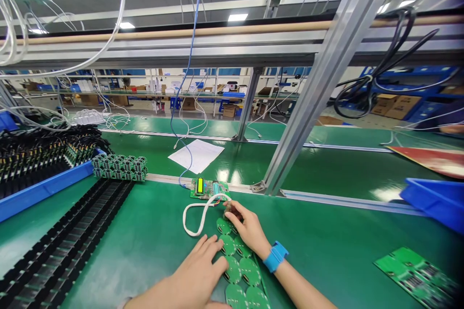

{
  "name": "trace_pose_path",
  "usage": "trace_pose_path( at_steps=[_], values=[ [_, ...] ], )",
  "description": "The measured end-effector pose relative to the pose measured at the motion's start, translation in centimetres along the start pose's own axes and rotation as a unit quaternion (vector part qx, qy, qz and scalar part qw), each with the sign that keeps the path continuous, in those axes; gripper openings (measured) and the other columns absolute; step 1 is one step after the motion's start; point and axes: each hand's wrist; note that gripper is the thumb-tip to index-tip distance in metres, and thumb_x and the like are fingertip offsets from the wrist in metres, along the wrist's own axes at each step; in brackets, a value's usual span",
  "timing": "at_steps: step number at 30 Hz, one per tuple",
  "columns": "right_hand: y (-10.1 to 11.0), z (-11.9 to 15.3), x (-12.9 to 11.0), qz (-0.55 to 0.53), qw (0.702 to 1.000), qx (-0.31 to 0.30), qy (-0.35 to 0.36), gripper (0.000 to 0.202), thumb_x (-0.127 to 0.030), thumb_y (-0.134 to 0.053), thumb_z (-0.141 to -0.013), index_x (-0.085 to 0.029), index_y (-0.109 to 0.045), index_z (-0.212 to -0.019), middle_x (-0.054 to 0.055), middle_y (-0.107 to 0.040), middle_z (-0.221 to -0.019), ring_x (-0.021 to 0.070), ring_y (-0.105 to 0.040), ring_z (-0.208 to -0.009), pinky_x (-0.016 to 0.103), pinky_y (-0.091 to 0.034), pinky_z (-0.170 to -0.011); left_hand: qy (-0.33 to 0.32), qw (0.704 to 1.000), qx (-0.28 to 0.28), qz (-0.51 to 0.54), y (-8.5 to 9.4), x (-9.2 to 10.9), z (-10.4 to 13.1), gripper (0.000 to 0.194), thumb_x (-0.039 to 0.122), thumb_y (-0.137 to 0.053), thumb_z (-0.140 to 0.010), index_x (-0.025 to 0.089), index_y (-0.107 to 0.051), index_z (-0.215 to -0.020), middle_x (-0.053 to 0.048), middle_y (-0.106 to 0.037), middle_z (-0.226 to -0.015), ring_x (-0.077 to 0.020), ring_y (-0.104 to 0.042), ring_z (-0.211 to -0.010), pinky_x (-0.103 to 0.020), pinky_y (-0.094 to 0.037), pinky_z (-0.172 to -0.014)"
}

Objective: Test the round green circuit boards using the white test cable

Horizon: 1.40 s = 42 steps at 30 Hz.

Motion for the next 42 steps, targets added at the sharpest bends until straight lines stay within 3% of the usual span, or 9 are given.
trace_pose_path(
  at_steps=[17, 26, 42],
  values=[
    [0.7, 0.6, -0.6, -0.072, 0.997, 0.012, -0.006, 0.023, -0.036, -0.055, -0.088, -0.018, -0.061, -0.101, 0.003, -0.064, -0.081, 0.0186, -0.059, -0.072, 0.028, -0.047, -0.069, 0.001, 1.0, 0.019, 0.003, -0.6, -0.2, 0.2, 0.072, 0.076, -0.057, -0.077, 0.017, -0.051, -0.118, -0.022, -0.037, -0.144, -0.0364, -0.025, -0.139, -0.055, -0.019, -0.114],
    [2.2, 1.5, -1.7, -0.108, 0.99, -0.089, -0.021, 0.021, -0.037, -0.06, -0.085, -0.017, -0.057, -0.087, 0.001, -0.06, -0.074, 0.0159, -0.056, -0.067, 0.028, -0.047, -0.066, -0.004, 1.0, 0.017, 0.0, -0.6, -0.3, 0.2, 0.073, 0.077, -0.055, -0.077, 0.017, -0.052, -0.119, -0.023, -0.036, -0.144, -0.0364, -0.024, -0.139, -0.056, -0.02, -0.113],
    [2.6, 1.4, -2.3, 0.009, 0.991, -0.126, 0.05, 0.018, -0.035, -0.058, -0.088, -0.019, -0.06, -0.079, -0.001, -0.059, -0.07, 0.0148, -0.051, -0.064, 0.024, -0.041, -0.062, -0.001, 1.0, 0.012, 0.0, -0.5, -0.2, 0.1, 0.076, 0.078, -0.054, -0.077, 0.016, -0.052, -0.119, -0.024, -0.036, -0.144, -0.0362, -0.025, -0.139, -0.055, -0.02, -0.113]
  ],
)
Point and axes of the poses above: each hand's wrist, its own z-axis away from the middle knuckle, its own y-axis out of the back of the hand, x = y × z
